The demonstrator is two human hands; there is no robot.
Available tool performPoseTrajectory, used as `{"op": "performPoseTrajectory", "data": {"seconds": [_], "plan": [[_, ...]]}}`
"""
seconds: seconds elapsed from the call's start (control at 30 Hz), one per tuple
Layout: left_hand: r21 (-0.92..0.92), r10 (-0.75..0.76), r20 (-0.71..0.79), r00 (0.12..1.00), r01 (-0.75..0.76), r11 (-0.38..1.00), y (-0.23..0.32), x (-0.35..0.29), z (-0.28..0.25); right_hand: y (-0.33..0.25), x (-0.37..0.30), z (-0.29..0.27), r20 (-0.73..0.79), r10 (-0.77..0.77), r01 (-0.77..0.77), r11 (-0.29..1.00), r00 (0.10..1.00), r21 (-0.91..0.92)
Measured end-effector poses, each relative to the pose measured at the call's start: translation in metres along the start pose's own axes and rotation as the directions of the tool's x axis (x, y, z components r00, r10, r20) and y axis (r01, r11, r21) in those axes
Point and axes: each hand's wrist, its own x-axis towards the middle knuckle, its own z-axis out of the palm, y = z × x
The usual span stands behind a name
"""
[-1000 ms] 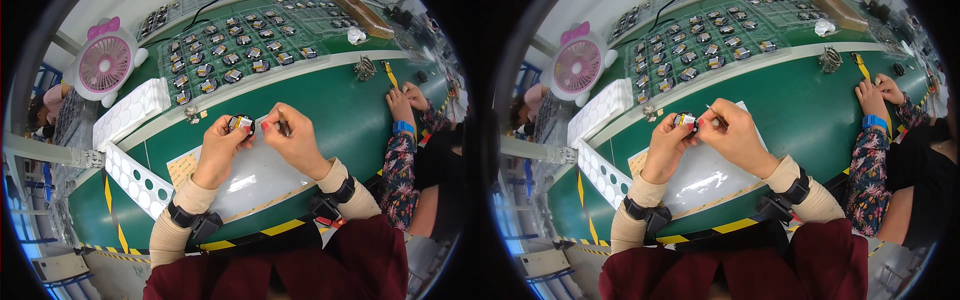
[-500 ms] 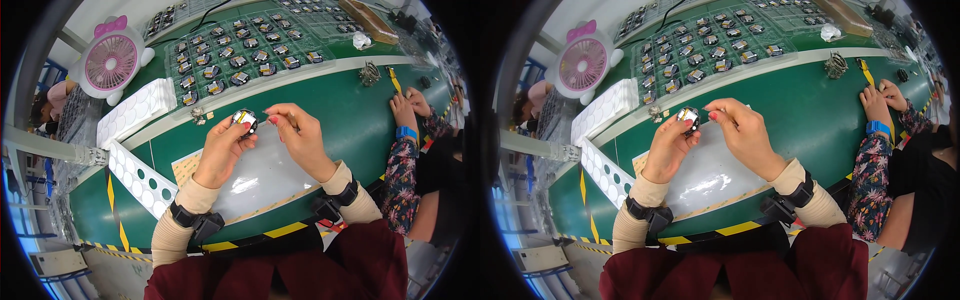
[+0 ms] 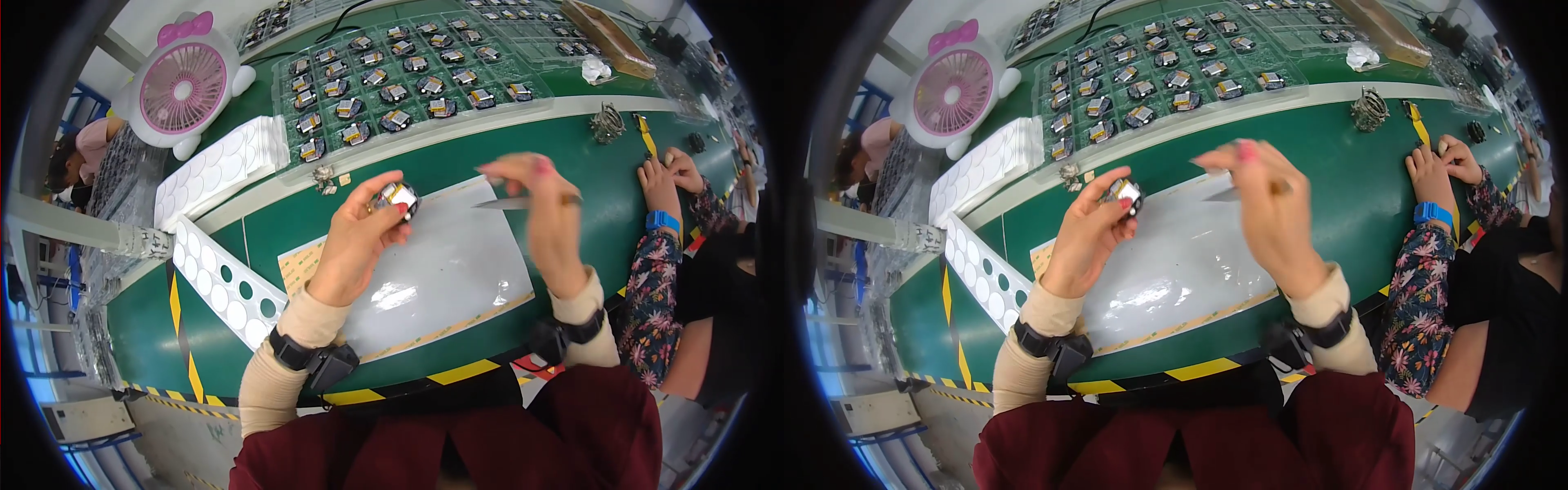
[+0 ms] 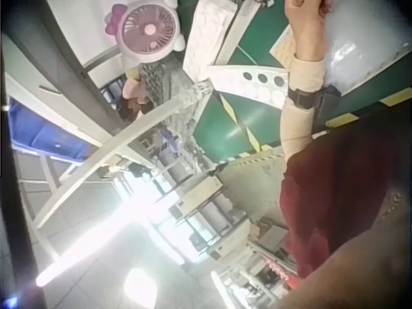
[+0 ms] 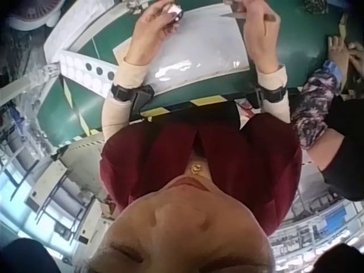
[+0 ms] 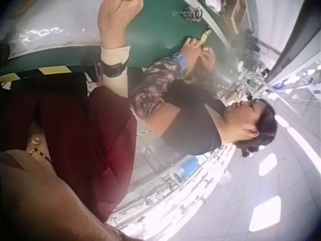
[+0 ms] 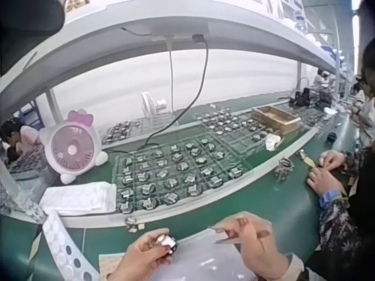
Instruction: Assembling and inspecting small electronic components at a manual assembly station.
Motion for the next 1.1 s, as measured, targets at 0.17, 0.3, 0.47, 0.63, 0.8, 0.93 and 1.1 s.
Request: {"op": "performPoseTrajectory", "data": {"seconds": [0.17,0.3,0.47,0.63,0.8,0.93,1.1], "plan": [[0.288,-0.171,0.076,0.982,0.142,0.947,-0.006,-0.045,-0.017,-0.031,-0.061,-0.018,0.205,0.077,-0.131,0.956,0.976,0.263],[0.624,-0.151,0.124,0.981,0.042,0.780,-0.016,-0.062,-0.023,-0.033,-0.096,0.003,0.316,0.032,-0.053,0.997,0.948,0.059],[0.892,0.152,0.302,0.941,-0.335,0.304,-0.027,-0.061,-0.024,-0.032,-0.112,0.021,0.295,0.131,-0.174,0.977,0.947,0.123],[0.895,0.161,0.360,0.919,-0.388,0.217,-0.028,-0.062,-0.025,-0.029,-0.116,0.025,0.282,0.160,-0.203,0.970,0.946,0.133],[0.889,0.163,0.378,0.911,-0.407,0.210,-0.030,-0.061,-0.028,-0.026,-0.116,0.026,0.280,0.140,-0.174,0.980,0.950,0.099],[0.887,0.172,0.375,0.911,-0.406,0.219,-0.030,-0.060,-0.027,-0.027,-0.114,0.026,0.309,0.086,-0.107,0.993,0.947,0.052],[0.890,0.180,0.375,0.909,-0.408,0.205,-0.029,-0.059,-0.025,-0.029,-0.114,0.026,0.317,0.046,-0.057,0.998,0.947,0.023]]}}
